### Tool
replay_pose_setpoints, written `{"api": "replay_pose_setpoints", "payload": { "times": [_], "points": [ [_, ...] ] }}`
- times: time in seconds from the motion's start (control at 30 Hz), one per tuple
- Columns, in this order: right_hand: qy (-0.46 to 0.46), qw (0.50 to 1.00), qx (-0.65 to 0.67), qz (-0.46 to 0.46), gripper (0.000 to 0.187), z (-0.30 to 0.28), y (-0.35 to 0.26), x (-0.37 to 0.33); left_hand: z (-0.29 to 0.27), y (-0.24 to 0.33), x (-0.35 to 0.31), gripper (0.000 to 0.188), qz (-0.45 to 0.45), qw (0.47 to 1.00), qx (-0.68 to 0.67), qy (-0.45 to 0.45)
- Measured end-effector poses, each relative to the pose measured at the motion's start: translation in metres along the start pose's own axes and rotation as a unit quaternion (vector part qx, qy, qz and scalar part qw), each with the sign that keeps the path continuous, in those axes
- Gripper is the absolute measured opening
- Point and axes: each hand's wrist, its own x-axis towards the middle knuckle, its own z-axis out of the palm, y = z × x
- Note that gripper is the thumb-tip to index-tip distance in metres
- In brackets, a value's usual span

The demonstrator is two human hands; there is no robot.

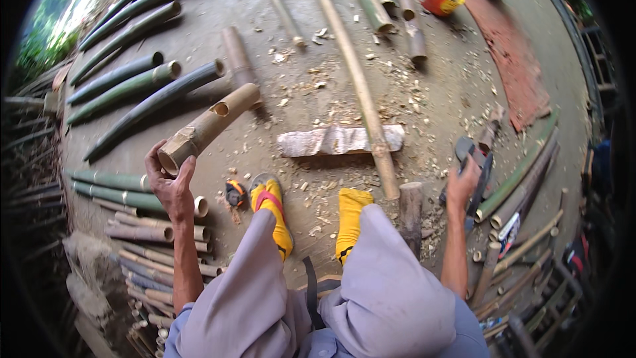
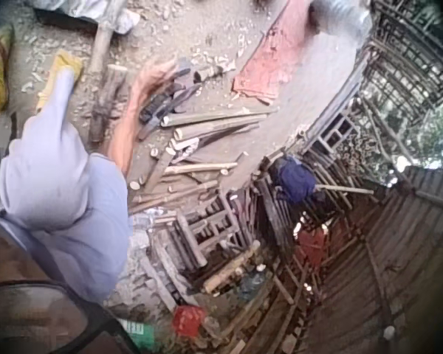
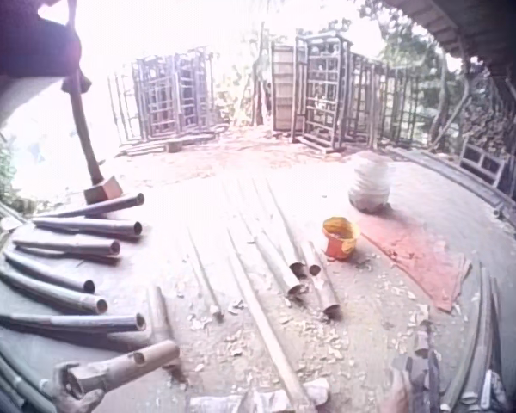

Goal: The person is manufacturing furniture using bamboo poles, including measuring and cutting bamboo with a handsaw and then assembling pieces together.

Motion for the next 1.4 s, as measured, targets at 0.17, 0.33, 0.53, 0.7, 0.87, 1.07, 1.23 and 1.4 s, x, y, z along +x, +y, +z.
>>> {"api": "replay_pose_setpoints", "payload": {
  "times": [0.17, 0.33, 0.53, 0.7, 0.87, 1.07, 1.23, 1.4],
  "points": [
    [-0.071, 0.965, -0.217, 0.131, 0.06, -0.052, 0.115, -0.101, -0.067, 0.034, -0.03, 0.05, 0.0, 1.0, -0.009, -0.004],
    [-0.092, 0.951, -0.251, 0.157, 0.059, -0.045, 0.131, -0.114, -0.063, 0.014, -0.06, 0.053, 0.005, 0.998, 0.045, -0.049],
    [-0.022, 0.969, -0.095, 0.228, 0.062, -0.026, 0.182, -0.109, -0.048, -0.008, -0.097, 0.057, -0.042, 0.994, -0.001, -0.099],
    [-0.025, 0.96, -0.011, 0.279, 0.061, -0.036, 0.192, -0.118, -0.038, 0.0, -0.108, 0.06, -0.004, 0.993, 0.039, -0.113],
    [0.006, 0.983, 0.03, 0.178, 0.052, -0.052, 0.155, -0.124, -0.059, -0.002, -0.115, 0.063, 0.051, 0.99, 0.039, -0.122],
    [0.045, 0.996, 0.006, 0.081, 0.048, -0.133, 0.194, -0.096, -0.053, -0.006, -0.119, 0.063, 0.055, 0.986, -0.021, -0.159],
    [0.026, 0.979, 0.198, 0.03, 0.048, -0.27, -0.038, -0.04, -0.058, -0.026, -0.144, 0.063, 0.073, 0.986, -0.009, -0.149],
    [0.064, 0.922, 0.358, -0.135, 0.053, -0.263, -0.214, -0.083, -0.058, -0.018, -0.145, 0.062, 0.111, 0.979, 0.015, -0.172]
  ]
}}
